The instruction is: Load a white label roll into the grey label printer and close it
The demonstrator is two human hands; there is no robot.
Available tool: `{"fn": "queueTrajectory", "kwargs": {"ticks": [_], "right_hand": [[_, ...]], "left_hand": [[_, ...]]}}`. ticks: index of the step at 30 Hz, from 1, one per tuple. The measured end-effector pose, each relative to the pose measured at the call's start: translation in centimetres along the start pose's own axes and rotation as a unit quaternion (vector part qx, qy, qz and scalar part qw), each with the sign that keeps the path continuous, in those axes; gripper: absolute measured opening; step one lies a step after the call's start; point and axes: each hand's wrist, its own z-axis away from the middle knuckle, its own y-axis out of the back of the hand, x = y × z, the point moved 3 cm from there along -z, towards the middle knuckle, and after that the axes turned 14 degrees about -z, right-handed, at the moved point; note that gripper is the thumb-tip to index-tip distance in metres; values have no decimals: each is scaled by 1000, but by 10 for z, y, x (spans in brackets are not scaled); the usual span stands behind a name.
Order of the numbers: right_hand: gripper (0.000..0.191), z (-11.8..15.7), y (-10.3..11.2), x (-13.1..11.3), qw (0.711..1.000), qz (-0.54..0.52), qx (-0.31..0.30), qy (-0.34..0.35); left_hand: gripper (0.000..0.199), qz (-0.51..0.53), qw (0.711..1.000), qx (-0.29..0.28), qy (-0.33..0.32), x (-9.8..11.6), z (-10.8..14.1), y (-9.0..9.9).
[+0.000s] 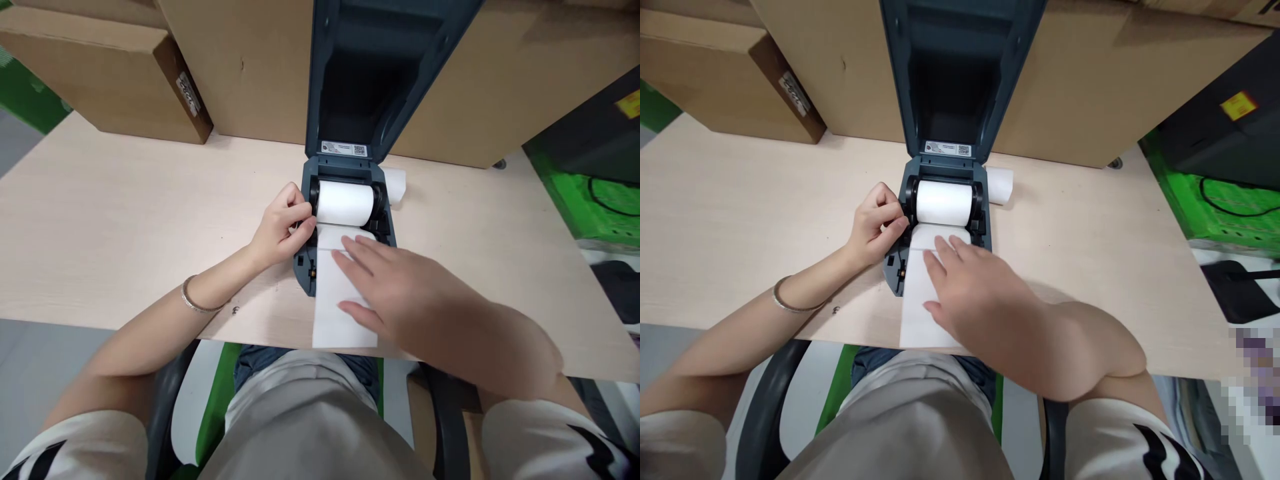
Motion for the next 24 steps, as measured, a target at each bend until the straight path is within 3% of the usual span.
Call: {"fn": "queueTrajectory", "kwargs": {"ticks": [2, 7, 14, 20, 22, 24], "right_hand": [[56, 6, -6, -9, 999, 22, 19, 19], [57, 9, 0, -20, 999, 44, -8, 15], [59, 10, 8, -19, 999, 28, -22, 30], [51, 8, 14, -1, 999, -22, -11, 48], [47, 4, 21, 11, 996, -68, -26, 58], [39, -4, 32, 32, 989, -144, -19, 32]], "left_hand": [[47, 6, 1000, 7, -5, 1, 0, 1], [45, 6, 1000, 5, -2, 1, 1, 1], [38, 1, 1000, -5, 1, -1, 5, 3], [29, -11, 1000, 10, -15, 0, 9, 6], [23, -36, 998, 46, -26, 3, 9, 10], [23, -66, 991, 89, -78, 11, 8, 15]]}}
